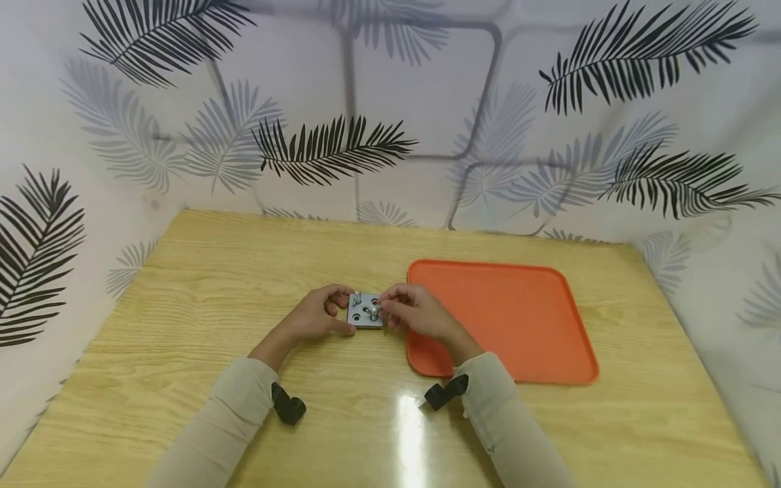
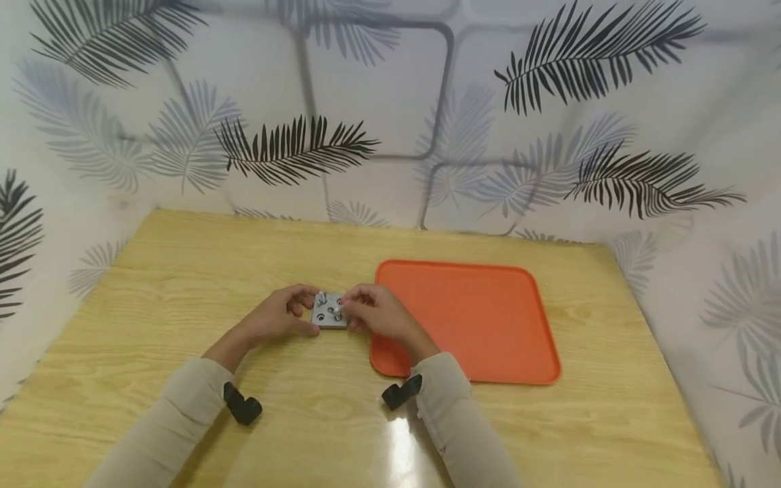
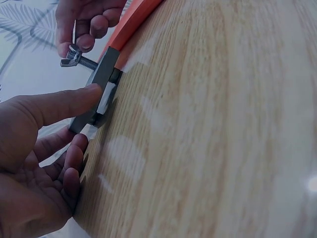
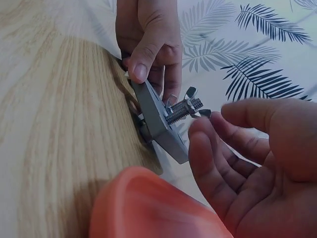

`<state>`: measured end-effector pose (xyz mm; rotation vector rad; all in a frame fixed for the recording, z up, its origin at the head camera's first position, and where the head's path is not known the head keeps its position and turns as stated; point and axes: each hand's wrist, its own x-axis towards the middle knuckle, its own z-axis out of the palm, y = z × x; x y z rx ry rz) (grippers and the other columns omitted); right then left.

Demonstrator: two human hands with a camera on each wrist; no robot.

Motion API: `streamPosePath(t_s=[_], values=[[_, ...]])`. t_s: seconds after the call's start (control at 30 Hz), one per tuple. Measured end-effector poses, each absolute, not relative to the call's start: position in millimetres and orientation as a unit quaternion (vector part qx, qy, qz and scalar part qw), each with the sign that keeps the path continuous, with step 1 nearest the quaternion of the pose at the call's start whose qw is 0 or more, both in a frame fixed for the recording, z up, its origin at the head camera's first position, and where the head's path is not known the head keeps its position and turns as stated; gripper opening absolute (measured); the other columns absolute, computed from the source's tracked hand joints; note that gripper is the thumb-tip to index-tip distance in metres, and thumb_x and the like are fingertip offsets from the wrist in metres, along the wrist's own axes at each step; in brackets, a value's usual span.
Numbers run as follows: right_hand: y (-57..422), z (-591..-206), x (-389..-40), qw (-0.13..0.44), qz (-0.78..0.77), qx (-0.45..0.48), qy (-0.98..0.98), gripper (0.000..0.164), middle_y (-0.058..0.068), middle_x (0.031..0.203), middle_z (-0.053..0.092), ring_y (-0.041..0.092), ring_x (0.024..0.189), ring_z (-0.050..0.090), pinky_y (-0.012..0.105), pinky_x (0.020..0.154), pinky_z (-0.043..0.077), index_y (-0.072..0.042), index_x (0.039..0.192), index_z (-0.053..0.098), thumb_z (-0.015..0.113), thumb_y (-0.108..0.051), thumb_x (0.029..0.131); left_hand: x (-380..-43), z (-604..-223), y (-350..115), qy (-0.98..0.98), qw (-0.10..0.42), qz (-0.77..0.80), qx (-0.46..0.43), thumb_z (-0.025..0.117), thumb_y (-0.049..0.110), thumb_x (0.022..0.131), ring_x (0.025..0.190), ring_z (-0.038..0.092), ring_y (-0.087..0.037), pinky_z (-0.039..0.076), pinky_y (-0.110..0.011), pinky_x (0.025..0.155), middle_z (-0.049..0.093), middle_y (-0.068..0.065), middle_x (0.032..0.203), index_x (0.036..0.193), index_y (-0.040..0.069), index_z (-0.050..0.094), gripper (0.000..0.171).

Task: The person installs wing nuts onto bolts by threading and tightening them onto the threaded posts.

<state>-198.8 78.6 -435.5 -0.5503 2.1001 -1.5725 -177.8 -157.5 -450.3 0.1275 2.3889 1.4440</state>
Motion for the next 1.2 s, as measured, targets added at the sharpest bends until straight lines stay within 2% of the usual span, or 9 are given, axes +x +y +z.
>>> streamPosePath(t_s=[0.13,0.3,0.47,0.67,0.77,0.9,1.07,1.2], values=[[78.3,-437.3,-201.2,0.196,-0.555,-0.219,0.778,0.02,0.016,0.086,0.066,0.011,0.069,0.059,0.023,0.064,0.051,0.007,0.114,0.064,0.056,-0.004,0.1,-177.7,-447.4,-156.9,0.844,0.172,0.506,0.048,0.083,0.01,0.08,0.093,0.042,-0.021,0.038,-0.031,0.08,0.054,-0.011,0.114,0.136,0.006,0.055,0.063],[76.4,-442.3,-197.4,0.206,-0.558,-0.23,0.77,0.021,0.021,0.094,0.066,0.012,0.07,0.059,0.023,0.067,0.053,0.008,0.116,0.063,0.055,-0.003,0.1,-172.3,-449.4,-156.7,0.841,0.181,0.509,0.038,0.083,0.011,0.08,0.094,0.042,-0.021,0.038,-0.032,0.081,0.053,-0.01,0.114,0.136,0.007,0.055,0.063],[76.6,-442.1,-194.6,0.226,-0.56,-0.24,0.76,0.021,0.017,0.09,0.064,0.012,0.071,0.059,0.025,0.067,0.053,0.007,0.116,0.062,0.057,-0.004,0.099,-171.8,-451.5,-157.4,0.843,0.179,0.507,0.034,0.083,0.011,0.08,0.094,0.042,-0.021,0.038,-0.032,0.081,0.054,-0.009,0.114,0.135,0.008,0.056,0.062],[77.9,-438.2,-197.4,0.246,-0.562,-0.258,0.746,0.03,0.011,0.087,0.061,0.013,0.071,0.06,0.028,0.068,0.053,0.005,0.127,0.056,0.057,-0.003,0.098,-176.9,-449.9,-156.8,0.844,0.174,0.506,0.037,0.084,0.01,0.079,0.094,0.042,-0.021,0.038,-0.033,0.082,0.054,-0.007,0.113,0.136,0.009,0.056,0.063],[77.7,-438.7,-199.0,0.243,-0.56,-0.272,0.744,0.032,0.013,0.087,0.061,0.014,0.071,0.06,0.028,0.068,0.054,0.006,0.129,0.056,0.057,-0.003,0.098,-178.0,-448.9,-156.4,0.841,0.176,0.51,0.035,0.084,0.01,0.079,0.093,0.042,-0.021,0.038,-0.033,0.081,0.054,-0.007,0.113,0.136,0.009,0.056,0.063],[76.2,-440.9,-199.7,0.234,-0.559,-0.265,0.75,0.027,0.016,0.087,0.065,0.015,0.07,0.062,0.028,0.067,0.055,0.008,0.122,0.058,0.059,-0.002,0.097,-178.6,-449.1,-157.0,0.84,0.178,0.511,0.037,0.084,0.01,0.079,0.093,0.042,-0.021,0.038,-0.032,0.08,0.054,-0.008,0.113,0.136,0.008,0.055,0.064],[76.4,-442.3,-199.6,0.237,-0.569,-0.23,0.753,0.02,0.014,0.085,0.068,0.014,0.069,0.065,0.028,0.066,0.058,0.011,0.111,0.061,0.061,-0.001,0.095,-179.0,-450.7,-158.2,0.842,0.176,0.509,0.042,0.084,0.01,0.08,0.094,0.042,-0.021,0.038,-0.032,0.081,0.054,-0.009,0.113,0.136,0.006,0.055,0.063],[79.5,-440.1,-201.3,0.227,-0.574,-0.22,0.755,0.019,0.015,0.087,0.067,0.013,0.069,0.064,0.026,0.066,0.057,0.01,0.109,0.062,0.059,-0.005,0.098,-180.5,-450.1,-158.6,0.842,0.175,0.509,0.045,0.083,0.01,0.08,0.093,0.043,-0.02,0.038,-0.031,0.08,0.054,-0.01,0.114,0.136,0.006,0.055,0.063]])
